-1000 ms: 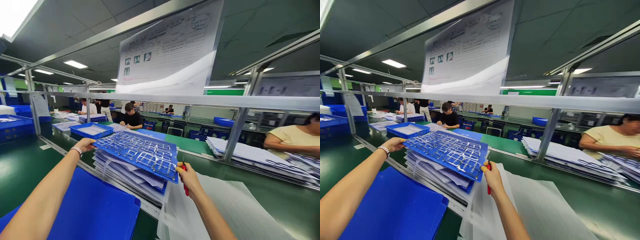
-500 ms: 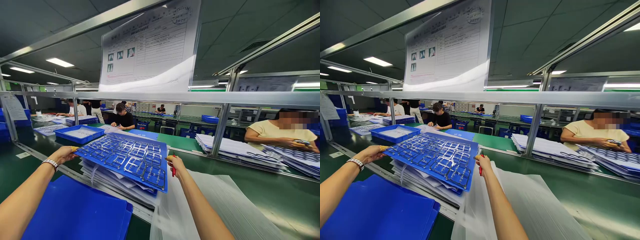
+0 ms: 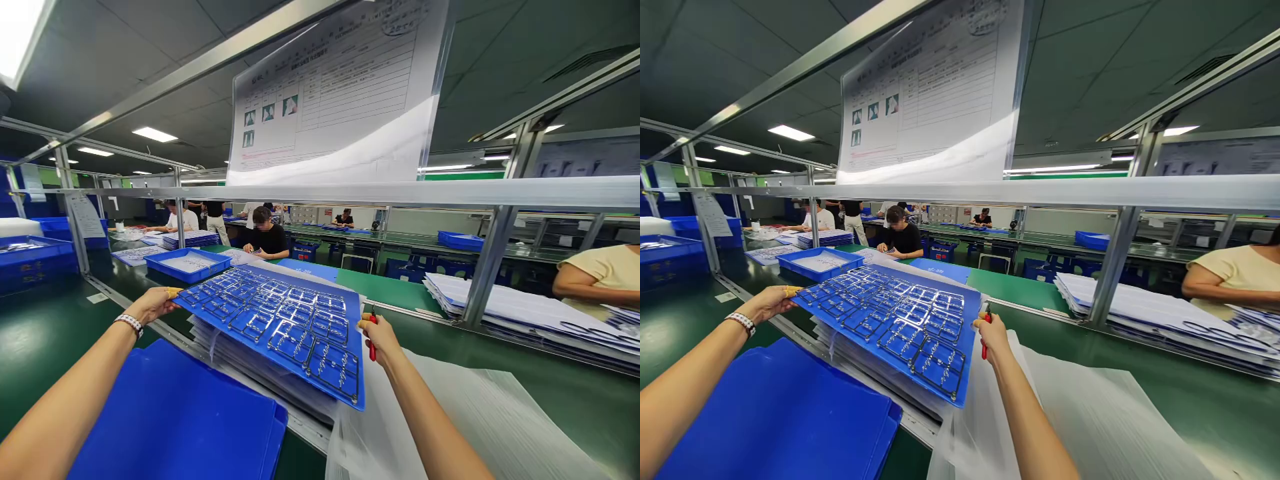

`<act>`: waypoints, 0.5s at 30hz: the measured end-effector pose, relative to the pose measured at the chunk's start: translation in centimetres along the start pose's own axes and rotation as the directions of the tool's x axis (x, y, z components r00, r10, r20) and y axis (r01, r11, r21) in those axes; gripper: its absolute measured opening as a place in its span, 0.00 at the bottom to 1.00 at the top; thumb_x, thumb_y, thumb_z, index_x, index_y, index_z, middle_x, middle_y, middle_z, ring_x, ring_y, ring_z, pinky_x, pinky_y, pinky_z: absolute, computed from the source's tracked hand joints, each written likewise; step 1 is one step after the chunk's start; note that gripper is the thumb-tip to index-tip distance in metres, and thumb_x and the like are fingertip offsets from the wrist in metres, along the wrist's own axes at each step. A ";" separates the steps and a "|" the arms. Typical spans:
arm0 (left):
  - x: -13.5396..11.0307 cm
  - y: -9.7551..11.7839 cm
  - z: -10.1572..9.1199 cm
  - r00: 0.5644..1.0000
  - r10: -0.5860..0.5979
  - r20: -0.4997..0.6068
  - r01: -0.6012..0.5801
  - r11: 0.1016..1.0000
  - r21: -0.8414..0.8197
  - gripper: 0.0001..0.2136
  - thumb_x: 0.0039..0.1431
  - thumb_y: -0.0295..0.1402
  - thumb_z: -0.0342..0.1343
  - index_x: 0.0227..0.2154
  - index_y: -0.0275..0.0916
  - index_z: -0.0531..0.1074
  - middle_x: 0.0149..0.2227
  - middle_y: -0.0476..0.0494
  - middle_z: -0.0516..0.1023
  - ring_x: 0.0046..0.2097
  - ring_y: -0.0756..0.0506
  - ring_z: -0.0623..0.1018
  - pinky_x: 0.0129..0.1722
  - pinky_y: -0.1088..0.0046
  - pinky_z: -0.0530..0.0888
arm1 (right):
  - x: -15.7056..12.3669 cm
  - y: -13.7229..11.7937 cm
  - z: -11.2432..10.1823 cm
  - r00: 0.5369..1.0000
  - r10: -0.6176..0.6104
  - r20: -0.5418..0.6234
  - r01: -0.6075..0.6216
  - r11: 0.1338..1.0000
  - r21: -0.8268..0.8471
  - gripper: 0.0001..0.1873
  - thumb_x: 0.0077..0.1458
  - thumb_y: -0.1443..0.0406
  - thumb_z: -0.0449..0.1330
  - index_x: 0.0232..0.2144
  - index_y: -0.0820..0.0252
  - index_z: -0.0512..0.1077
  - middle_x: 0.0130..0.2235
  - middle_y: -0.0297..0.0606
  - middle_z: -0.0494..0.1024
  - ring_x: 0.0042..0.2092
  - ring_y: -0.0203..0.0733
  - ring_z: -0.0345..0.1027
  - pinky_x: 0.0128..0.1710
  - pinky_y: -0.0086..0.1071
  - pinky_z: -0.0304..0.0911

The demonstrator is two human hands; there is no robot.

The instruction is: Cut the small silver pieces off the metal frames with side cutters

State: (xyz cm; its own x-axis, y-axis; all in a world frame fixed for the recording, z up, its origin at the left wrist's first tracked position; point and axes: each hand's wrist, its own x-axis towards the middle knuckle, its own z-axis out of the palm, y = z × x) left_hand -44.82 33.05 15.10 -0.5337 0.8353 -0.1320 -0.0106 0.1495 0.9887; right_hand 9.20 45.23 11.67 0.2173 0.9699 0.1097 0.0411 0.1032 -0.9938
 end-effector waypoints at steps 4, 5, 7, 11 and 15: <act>-1.5 0.0 -0.9 0.999 0.032 -0.004 -0.032 0.999 -0.026 0.10 0.60 0.34 0.52 0.42 0.33 0.69 0.38 0.44 0.74 0.33 0.50 0.75 0.31 0.71 0.74 | -2.0 -1.3 -0.5 0.999 0.003 0.039 -0.004 1.000 0.017 0.20 0.31 0.67 0.57 0.33 0.57 0.66 0.24 0.28 0.66 0.22 0.33 0.57 0.18 0.25 0.51; -2.0 0.0 -1.1 0.999 0.044 -0.004 -0.044 0.998 -0.039 0.09 0.59 0.32 0.53 0.40 0.33 0.70 0.35 0.45 0.74 0.30 0.51 0.74 0.28 0.74 0.73 | -2.7 -1.7 -0.6 0.999 0.000 0.049 0.000 1.000 0.018 0.20 0.30 0.67 0.57 0.34 0.57 0.66 0.24 0.28 0.66 0.22 0.32 0.57 0.18 0.25 0.51; -3.2 -0.1 -1.8 0.998 0.070 -0.004 -0.071 0.995 -0.070 0.06 0.57 0.27 0.55 0.37 0.31 0.71 0.29 0.45 0.75 0.25 0.52 0.73 0.22 0.78 0.70 | -4.0 -2.4 -0.9 0.997 -0.006 0.071 0.005 1.000 0.016 0.21 0.30 0.66 0.57 0.34 0.57 0.66 0.24 0.28 0.66 0.22 0.32 0.56 0.18 0.25 0.51; -6.1 -0.6 -4.0 0.993 0.115 -0.014 -0.116 0.985 -0.129 0.07 0.48 0.20 0.58 0.32 0.28 0.75 0.23 0.43 0.76 0.20 0.53 0.71 0.17 0.80 0.65 | -7.0 -3.4 -1.3 0.994 -0.029 0.109 0.029 1.000 0.007 0.23 0.28 0.64 0.58 0.35 0.57 0.67 0.25 0.29 0.67 0.22 0.31 0.55 0.18 0.26 0.52; -10.0 -1.5 -7.5 0.991 0.131 -0.039 -0.136 0.978 -0.159 0.08 0.44 0.20 0.60 0.31 0.29 0.77 0.24 0.41 0.77 0.20 0.52 0.71 0.17 0.80 0.64 | -10.4 -3.9 -1.1 0.988 -0.063 0.141 0.064 0.998 0.000 0.24 0.28 0.62 0.60 0.35 0.57 0.68 0.25 0.29 0.67 0.22 0.32 0.55 0.19 0.27 0.54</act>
State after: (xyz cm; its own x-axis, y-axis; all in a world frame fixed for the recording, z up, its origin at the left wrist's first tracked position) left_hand -45.82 20.49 15.52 -0.5627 0.8267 0.0016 -0.0727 -0.0514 0.9960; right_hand 7.89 34.53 14.39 0.0750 0.9828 0.1688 0.0551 0.1649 -0.9848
